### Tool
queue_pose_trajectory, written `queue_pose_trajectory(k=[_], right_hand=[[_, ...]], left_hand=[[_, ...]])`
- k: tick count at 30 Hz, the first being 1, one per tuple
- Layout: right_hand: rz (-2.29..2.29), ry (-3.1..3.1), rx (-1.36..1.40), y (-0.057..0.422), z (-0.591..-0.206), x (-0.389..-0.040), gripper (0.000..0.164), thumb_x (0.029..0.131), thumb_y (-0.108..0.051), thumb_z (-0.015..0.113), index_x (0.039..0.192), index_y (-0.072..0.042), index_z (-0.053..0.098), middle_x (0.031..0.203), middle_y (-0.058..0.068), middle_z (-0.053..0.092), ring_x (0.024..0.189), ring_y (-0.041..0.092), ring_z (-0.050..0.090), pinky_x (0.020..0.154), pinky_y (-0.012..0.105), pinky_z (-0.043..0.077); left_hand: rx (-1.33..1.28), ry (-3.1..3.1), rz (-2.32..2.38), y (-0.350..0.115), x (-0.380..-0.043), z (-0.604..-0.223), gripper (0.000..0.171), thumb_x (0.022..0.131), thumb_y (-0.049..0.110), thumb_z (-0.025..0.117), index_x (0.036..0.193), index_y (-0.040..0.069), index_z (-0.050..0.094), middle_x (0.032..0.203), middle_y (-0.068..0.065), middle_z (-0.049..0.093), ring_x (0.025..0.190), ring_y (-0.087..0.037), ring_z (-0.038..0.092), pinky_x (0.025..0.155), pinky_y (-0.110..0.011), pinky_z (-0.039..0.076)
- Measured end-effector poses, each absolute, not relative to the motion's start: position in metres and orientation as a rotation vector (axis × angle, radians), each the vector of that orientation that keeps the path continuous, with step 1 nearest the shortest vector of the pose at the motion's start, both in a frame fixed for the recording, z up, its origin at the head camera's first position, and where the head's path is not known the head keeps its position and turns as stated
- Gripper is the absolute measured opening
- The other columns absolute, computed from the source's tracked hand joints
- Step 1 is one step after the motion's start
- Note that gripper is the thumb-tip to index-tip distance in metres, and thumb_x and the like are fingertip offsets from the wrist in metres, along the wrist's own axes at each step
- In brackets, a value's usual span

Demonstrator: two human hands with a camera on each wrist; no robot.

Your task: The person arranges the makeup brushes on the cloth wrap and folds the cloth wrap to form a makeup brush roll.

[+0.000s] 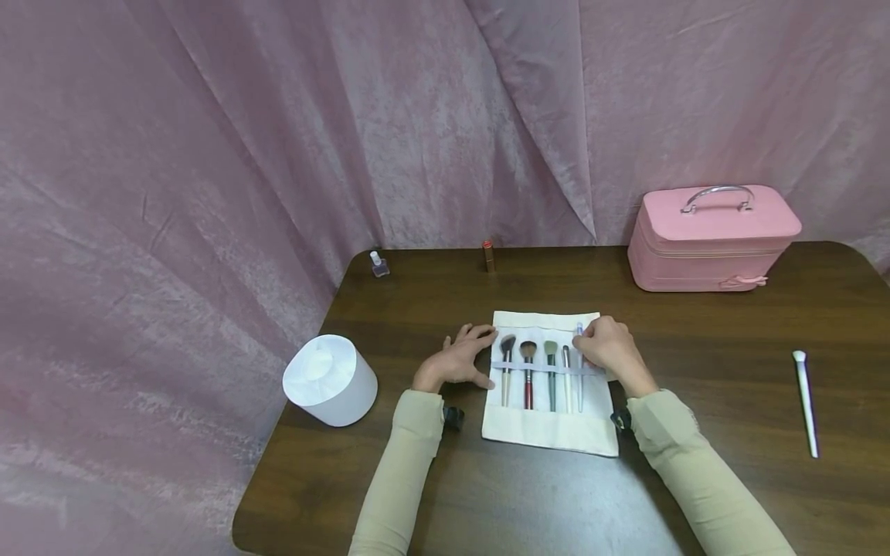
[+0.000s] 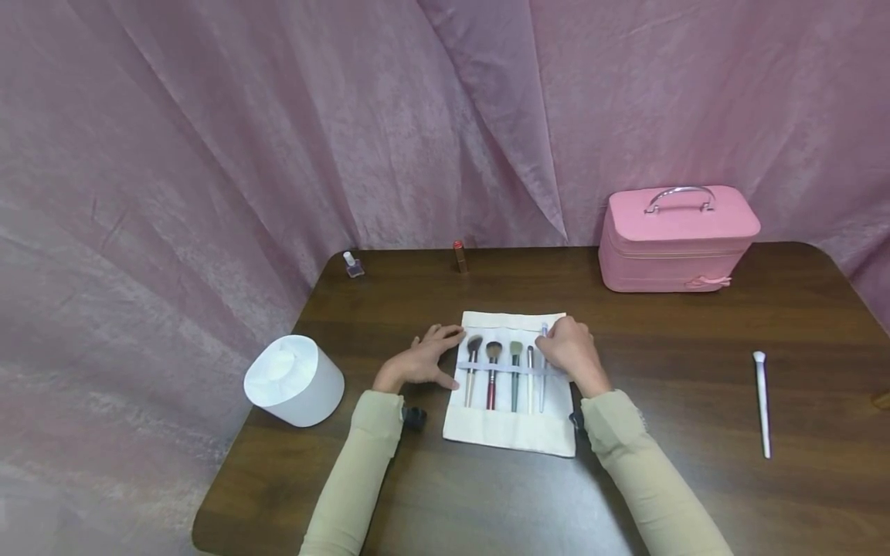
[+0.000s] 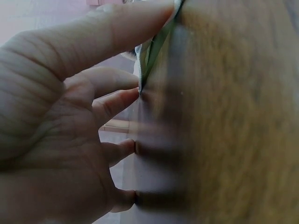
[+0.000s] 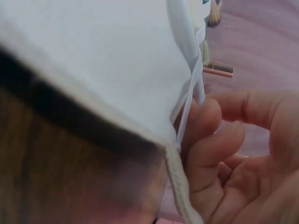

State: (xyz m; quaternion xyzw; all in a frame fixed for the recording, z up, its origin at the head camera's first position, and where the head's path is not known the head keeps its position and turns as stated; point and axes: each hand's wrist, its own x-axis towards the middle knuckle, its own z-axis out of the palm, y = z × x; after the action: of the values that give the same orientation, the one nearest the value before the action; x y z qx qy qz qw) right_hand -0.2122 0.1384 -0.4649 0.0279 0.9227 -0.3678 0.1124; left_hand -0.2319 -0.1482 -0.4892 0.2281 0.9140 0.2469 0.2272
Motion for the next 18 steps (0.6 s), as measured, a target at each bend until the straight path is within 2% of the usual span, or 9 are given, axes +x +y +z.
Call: queue_pose_trajectory(k=[10,18], right_hand=[[-1.109,2.677,0.109,0.1390,-0.4661,-0.2102,0.030,0.099,-0.018,0.055,0.077,0.000,0.066,0.060,0.005,0.059,0.059,0.019,0.053,0.053,0.031,0.040],[-1.071,2.677,0.095,0.1387,-0.4639,-0.2105,0.034,0.097,-0.019,0.058,0.068,-0.002,0.066,0.055,0.004,0.057,0.055,0.017,0.051,0.053,0.030,0.040]], left_hand=[[0.628,2.511,0.693,-0.1478,-0.2320,-0.4899,0.096,0.085,0.021,0.084,0.161,0.013,0.027,0.168,-0.002,0.016,0.154,-0.031,-0.003,0.117,-0.064,0.000],[0.613,2.514,0.704,-0.1480,-0.2321,-0.4889,0.097,0.084,0.021,0.085,0.161,0.013,0.027,0.168,-0.003,0.016,0.154,-0.031,-0.002,0.117,-0.064,0.000]])
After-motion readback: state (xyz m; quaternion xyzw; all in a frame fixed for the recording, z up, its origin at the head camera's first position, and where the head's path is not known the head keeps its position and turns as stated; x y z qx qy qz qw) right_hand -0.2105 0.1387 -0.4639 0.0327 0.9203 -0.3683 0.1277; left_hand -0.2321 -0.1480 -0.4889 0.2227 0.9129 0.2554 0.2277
